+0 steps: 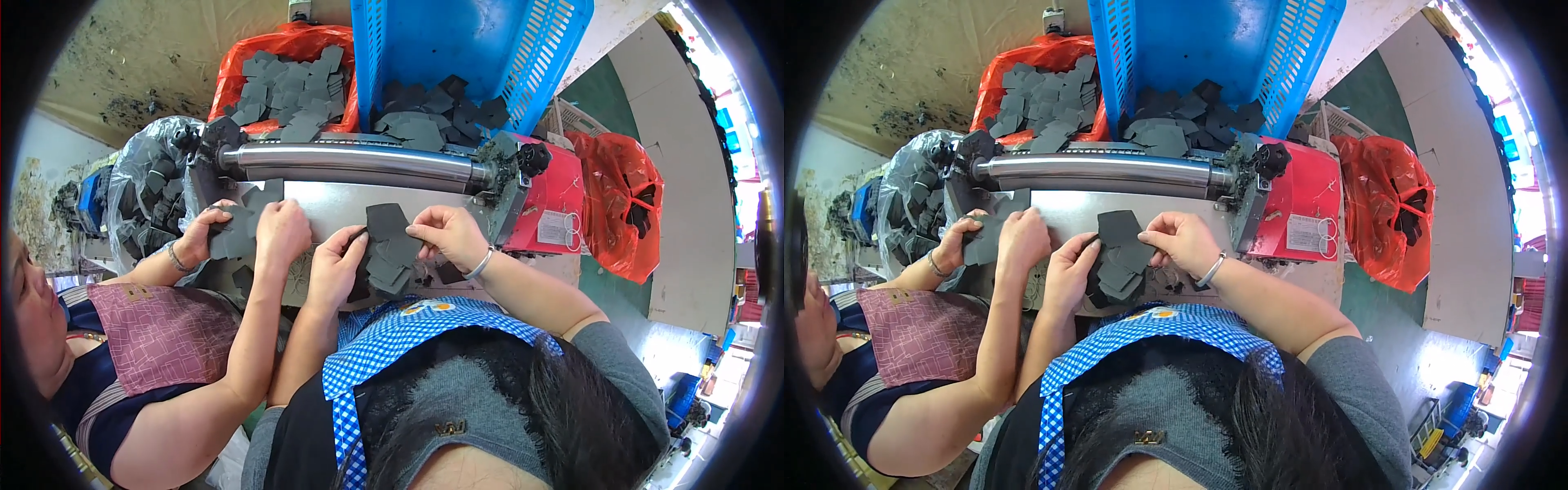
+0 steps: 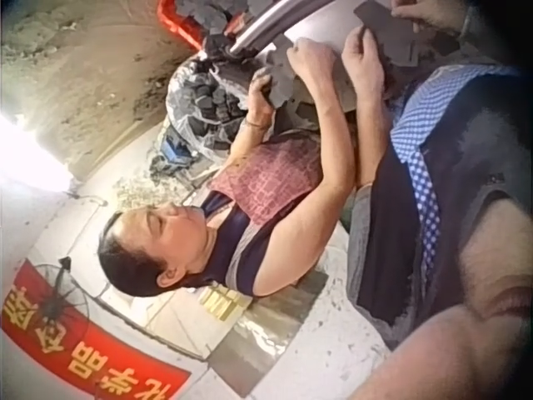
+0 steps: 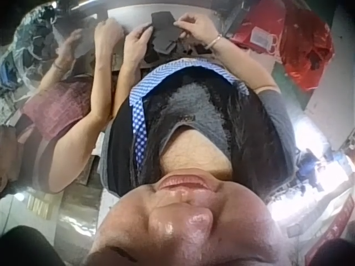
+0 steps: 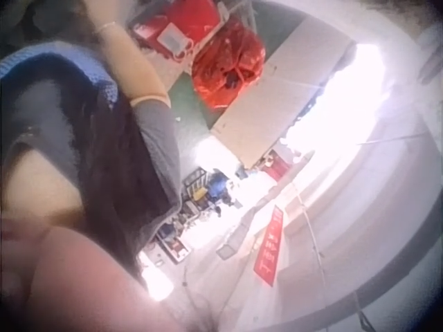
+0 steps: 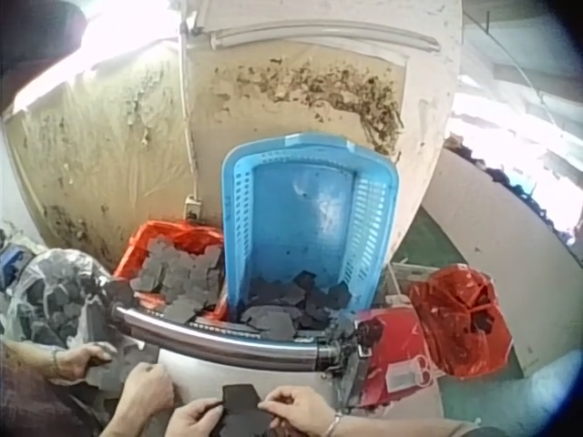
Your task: Two workers apply adhesive to small shoe components using a roller gluing machine and stack them for assembly.
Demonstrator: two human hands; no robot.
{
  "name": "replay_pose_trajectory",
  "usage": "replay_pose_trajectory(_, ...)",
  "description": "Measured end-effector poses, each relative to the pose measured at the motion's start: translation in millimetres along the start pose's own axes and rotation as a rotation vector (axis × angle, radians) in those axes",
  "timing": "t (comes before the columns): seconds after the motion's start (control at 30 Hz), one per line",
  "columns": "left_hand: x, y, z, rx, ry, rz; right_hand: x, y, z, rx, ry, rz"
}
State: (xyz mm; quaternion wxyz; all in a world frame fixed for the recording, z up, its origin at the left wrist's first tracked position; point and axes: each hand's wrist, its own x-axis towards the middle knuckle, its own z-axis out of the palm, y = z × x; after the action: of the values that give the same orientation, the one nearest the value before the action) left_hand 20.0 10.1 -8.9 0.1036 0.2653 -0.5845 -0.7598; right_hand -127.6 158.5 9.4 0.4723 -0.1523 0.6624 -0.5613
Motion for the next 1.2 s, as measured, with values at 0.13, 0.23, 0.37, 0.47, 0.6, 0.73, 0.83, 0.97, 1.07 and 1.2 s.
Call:
replay_pose_trajectory(0.13,0.6,2.1,2.7,0.085,0.033,0.025,-2.9,1.0,2.3,-0.045,0.025,0.044)
replay_pose_trajectory(0.23,-1.1,4.1,3.1,0.045,0.035,0.05,-4.5,-2.2,4.6,-0.074,0.062,0.018)
replay_pose_trajectory(0.37,-1.1,2.3,-0.8,-0.004,0.002,-0.018,-4.8,-2.4,3.0,-0.102,0.031,-0.012)
replay_pose_trajectory(0.47,-2.8,3.2,0.6,0.011,-0.002,-0.049,-0.3,5.9,-0.7,0.056,0.001,0.051)
replay_pose_trajectory(0.6,-0.2,-0.2,-1.3,-0.051,0.001,-0.06,-2.1,4.1,1.6,0.235,-0.088,0.122)
replay_pose_trajectory(0.73,0.6,-2.6,-3.5,0.017,0.081,-0.005,-5.2,-4.0,5.0,0.205,-0.108,0.137)
replay_pose_trajectory(0.83,1.6,-0.1,-1.8,0.075,0.102,0.008,-2.3,-4.8,2.7,0.237,-0.108,0.171)
replay_pose_trajectory(0.97,-1.1,9.2,2.4,-0.07,0.021,-0.096,5.7,10.6,4.1,0.094,-0.081,0.074)
replay_pose_trajectory(1.07,-2.0,6.8,-1.0,-0.062,-0.049,-0.125,5.5,6.3,6.0,0.256,-0.022,0.146)
replay_pose_trajectory(1.2,-1.1,3.6,-4.2,-0.055,-0.046,-0.128,2.8,5.9,8.2,0.296,-0.02,0.187)
